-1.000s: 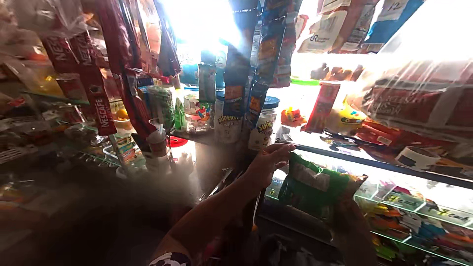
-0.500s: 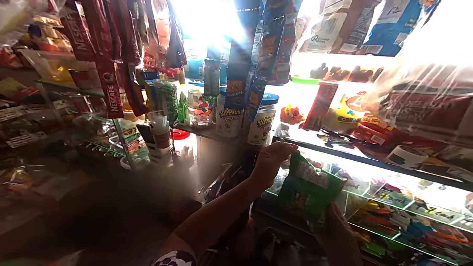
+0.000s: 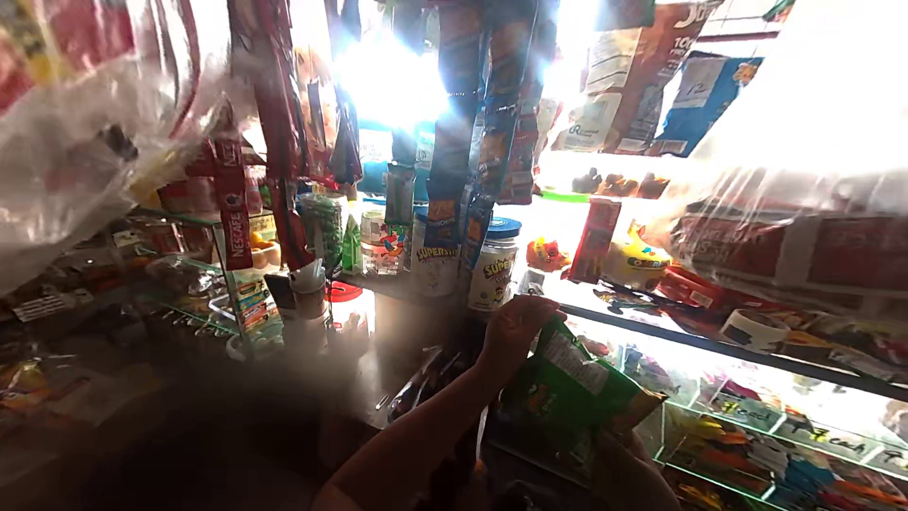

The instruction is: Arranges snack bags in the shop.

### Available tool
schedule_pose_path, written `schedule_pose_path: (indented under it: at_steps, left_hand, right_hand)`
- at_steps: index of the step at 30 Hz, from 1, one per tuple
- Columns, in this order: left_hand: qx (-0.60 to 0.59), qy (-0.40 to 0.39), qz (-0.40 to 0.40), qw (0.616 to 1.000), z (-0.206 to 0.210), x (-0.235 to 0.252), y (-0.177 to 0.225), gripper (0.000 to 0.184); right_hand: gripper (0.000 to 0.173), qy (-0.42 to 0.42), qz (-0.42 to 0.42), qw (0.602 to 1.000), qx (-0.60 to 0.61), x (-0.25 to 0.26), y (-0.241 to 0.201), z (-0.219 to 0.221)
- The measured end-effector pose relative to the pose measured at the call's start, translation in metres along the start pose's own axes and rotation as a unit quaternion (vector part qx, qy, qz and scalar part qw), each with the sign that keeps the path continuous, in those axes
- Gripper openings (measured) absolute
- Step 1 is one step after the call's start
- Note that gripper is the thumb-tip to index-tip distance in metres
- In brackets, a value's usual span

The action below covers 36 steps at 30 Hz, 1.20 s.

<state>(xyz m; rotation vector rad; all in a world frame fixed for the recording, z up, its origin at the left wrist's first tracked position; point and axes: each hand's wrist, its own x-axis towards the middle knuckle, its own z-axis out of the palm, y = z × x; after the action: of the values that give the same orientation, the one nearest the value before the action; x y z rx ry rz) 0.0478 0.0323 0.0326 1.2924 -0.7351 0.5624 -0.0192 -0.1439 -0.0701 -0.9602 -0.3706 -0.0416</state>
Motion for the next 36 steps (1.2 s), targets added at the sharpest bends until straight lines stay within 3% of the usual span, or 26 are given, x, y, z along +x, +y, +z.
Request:
schedule_pose_path:
  at_steps: [3, 5, 7, 11, 13, 16, 18, 24, 32, 36]
  left_hand:
    - [-0.027, -0.004, -0.059, 0.998, -0.003, 0.007, 0.01, 0.019]
    - [-0.064, -0.001, -0.097, 0.993, -0.002, 0.009, 0.014, 0.019]
    - [-0.101, 0.003, -0.115, 0.988, -0.001, 0.011, 0.015, 0.02]
    - [-0.156, -0.008, -0.133, 0.979, 0.003, 0.013, 0.017, 0.024]
    - [-0.17, -0.023, -0.141, 0.975, 0.004, 0.015, 0.017, 0.029]
    - [-0.18, -0.045, -0.155, 0.97, 0.008, 0.019, 0.022, 0.039]
    - [-0.181, -0.059, -0.162, 0.968, 0.01, 0.022, 0.027, 0.044]
    - [-0.131, -0.061, -0.184, 0.972, 0.009, 0.028, 0.04, 0.048]
    - [-0.15, -0.062, -0.181, 0.97, -0.003, 0.028, 0.023, 0.049]
    - [-0.122, -0.044, -0.168, 0.977, -0.014, 0.025, 0.016, 0.051]
  right_hand:
    - [0.019, -0.057, -0.089, 0.992, -0.064, 0.017, 0.001, -0.018]
    - [0.022, -0.051, -0.125, 0.984, -0.118, 0.024, -0.011, -0.017]
    - [0.023, -0.033, -0.14, 0.976, -0.167, 0.029, -0.027, -0.012]
    - [0.033, -0.096, -0.131, 0.943, -0.291, 0.036, -0.078, 0.01]
    - [0.03, -0.065, -0.114, 0.935, -0.33, 0.036, -0.097, 0.022]
    - [0.055, -0.029, -0.155, 0.903, -0.4, 0.044, -0.104, 0.007]
    - [0.061, -0.047, -0.17, 0.881, -0.438, 0.053, -0.111, -0.003]
    - [0.06, -0.085, -0.199, 0.873, -0.436, 0.077, -0.121, -0.015]
    - [0.06, -0.105, -0.217, 0.858, -0.454, 0.088, -0.132, -0.007]
    - [0.064, -0.101, -0.237, 0.869, -0.423, 0.098, -0.131, -0.001]
